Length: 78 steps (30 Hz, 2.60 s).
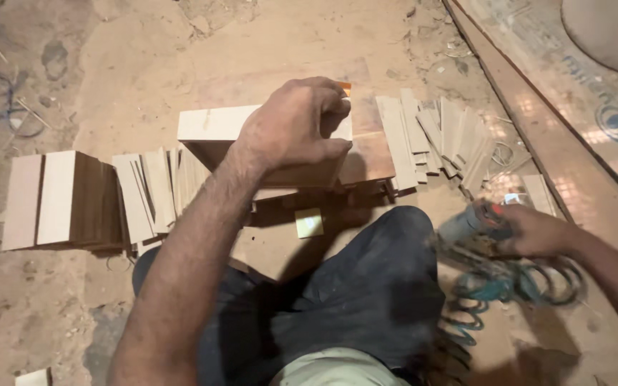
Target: The person assembles small wooden boxes by applying glue to wooden pieces and using a nail gun to fasten them together. The person repeatedly glues and nails pieces to form box structures, placing completed units aside.
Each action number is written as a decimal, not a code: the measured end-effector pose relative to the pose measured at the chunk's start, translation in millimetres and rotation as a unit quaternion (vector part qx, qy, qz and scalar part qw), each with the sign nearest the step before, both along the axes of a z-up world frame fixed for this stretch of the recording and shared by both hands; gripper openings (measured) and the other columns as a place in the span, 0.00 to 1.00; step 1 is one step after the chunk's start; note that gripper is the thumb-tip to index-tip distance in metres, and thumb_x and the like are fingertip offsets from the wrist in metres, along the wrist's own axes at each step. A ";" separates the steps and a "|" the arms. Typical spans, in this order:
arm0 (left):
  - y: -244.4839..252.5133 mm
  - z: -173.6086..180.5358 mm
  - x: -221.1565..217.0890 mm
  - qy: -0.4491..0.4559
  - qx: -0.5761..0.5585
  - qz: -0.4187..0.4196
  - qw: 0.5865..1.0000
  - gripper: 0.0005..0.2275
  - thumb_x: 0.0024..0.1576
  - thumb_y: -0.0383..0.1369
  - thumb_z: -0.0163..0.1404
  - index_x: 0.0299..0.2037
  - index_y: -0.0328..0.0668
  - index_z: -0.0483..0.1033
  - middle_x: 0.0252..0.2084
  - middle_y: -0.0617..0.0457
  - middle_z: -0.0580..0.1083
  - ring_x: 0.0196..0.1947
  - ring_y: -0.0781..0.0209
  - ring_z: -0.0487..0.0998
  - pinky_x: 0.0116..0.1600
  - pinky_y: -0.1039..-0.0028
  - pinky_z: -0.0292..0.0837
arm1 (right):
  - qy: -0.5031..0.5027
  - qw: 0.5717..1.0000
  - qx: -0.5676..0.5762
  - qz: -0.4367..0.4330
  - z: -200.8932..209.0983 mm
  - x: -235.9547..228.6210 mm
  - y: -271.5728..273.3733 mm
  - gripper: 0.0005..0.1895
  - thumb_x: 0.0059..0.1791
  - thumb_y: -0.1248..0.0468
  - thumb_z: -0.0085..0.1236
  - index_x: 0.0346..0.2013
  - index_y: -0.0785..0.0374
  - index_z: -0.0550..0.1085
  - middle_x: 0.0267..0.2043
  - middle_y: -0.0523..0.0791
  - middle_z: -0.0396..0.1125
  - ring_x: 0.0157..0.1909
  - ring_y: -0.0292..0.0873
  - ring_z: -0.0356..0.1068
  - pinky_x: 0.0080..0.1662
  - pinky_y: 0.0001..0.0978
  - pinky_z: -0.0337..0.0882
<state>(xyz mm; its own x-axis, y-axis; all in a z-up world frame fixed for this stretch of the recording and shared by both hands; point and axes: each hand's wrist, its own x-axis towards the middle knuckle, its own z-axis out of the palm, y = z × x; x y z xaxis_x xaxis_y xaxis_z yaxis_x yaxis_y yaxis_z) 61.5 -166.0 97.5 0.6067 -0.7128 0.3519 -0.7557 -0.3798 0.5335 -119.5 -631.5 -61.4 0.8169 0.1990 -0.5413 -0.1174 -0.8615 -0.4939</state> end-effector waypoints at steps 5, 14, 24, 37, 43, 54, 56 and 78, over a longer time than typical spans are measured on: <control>1.6 -5.9 4.5 -0.027 -0.022 -0.017 0.999 0.11 0.42 0.33 0.64 0.27 0.33 0.78 0.46 0.43 0.78 0.48 0.48 0.80 0.52 0.64 0.76 | 0.091 0.967 -0.215 -0.103 113.2 10.5 36.6 0.35 0.51 0.58 0.62 0.72 0.50 0.61 0.43 0.51 0.77 0.43 0.49 0.79 0.49 0.41 0.80; 4.8 -17.5 16.1 -0.024 -0.056 -0.049 0.997 0.19 0.47 0.38 0.51 0.41 0.28 0.82 0.53 0.37 0.76 0.50 0.43 0.78 0.57 0.61 0.74 | -0.150 0.982 -0.014 -0.116 215.5 68.0 70.9 0.32 0.47 0.69 0.65 0.66 0.64 0.70 0.34 0.56 0.72 0.33 0.53 0.79 0.39 0.51 0.79; 6.4 -25.4 26.0 -0.011 -0.127 -0.087 0.988 0.22 0.49 0.33 0.48 0.52 0.26 0.78 0.60 0.38 0.73 0.59 0.44 0.76 0.66 0.63 0.72 | -0.092 0.986 -0.067 -0.124 274.5 125.8 171.2 0.23 0.59 0.51 0.51 0.37 0.72 0.73 0.22 0.55 0.63 0.19 0.51 0.66 0.22 0.50 0.74; 2.3 -28.0 20.6 -0.039 -0.072 -0.048 0.995 0.19 0.49 0.33 0.48 0.48 0.29 0.81 0.57 0.41 0.74 0.58 0.48 0.76 0.65 0.62 0.69 | -0.101 0.984 -0.102 -0.104 274.3 137.4 181.6 0.19 0.54 0.57 0.58 0.31 0.73 0.74 0.17 0.56 0.64 0.12 0.50 0.64 0.18 0.45 0.64; 1.2 -25.5 19.0 -0.010 -0.062 -0.051 0.997 0.21 0.47 0.34 0.48 0.49 0.30 0.81 0.59 0.42 0.73 0.58 0.51 0.76 0.65 0.64 0.70 | -0.128 0.985 -0.090 -0.066 281.1 134.5 195.1 0.14 0.54 0.59 0.56 0.38 0.71 0.72 0.20 0.56 0.63 0.14 0.51 0.64 0.19 0.45 0.61; 7.2 -22.7 14.6 -0.015 -0.075 -0.080 0.994 0.18 0.49 0.35 0.49 0.45 0.34 0.83 0.65 0.42 0.70 0.60 0.49 0.75 0.65 0.62 0.70 | -0.142 0.986 -0.068 -0.057 289.7 117.4 208.9 0.26 0.54 0.62 0.58 0.67 0.59 0.66 0.29 0.52 0.67 0.23 0.48 0.71 0.26 0.45 0.71; 7.8 -23.8 15.2 -0.019 -0.082 -0.087 0.993 0.17 0.49 0.35 0.50 0.43 0.33 0.83 0.65 0.42 0.70 0.61 0.48 0.74 0.66 0.61 0.70 | -0.120 0.986 -0.094 -0.069 291.1 117.1 210.7 0.23 0.54 0.62 0.58 0.63 0.62 0.67 0.28 0.53 0.67 0.23 0.49 0.71 0.27 0.45 0.70; 13.7 -26.8 8.1 -0.105 -0.194 -0.032 0.975 0.14 0.53 0.29 0.51 0.48 0.33 0.81 0.64 0.43 0.73 0.65 0.51 0.74 0.71 0.63 0.71 | -0.089 0.984 -0.119 -0.102 302.9 102.1 229.7 0.16 0.54 0.62 0.59 0.55 0.61 0.73 0.25 0.52 0.68 0.26 0.47 0.67 0.31 0.43 0.67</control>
<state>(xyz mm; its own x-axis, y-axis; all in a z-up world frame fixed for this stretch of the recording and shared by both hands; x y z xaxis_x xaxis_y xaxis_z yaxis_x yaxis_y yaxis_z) 69.6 -152.3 70.7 0.4505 -0.5355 0.7143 -0.8794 -0.1279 0.4586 -17.4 -401.8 241.5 0.9129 -0.0934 -0.3974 -0.2293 -0.9227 -0.3100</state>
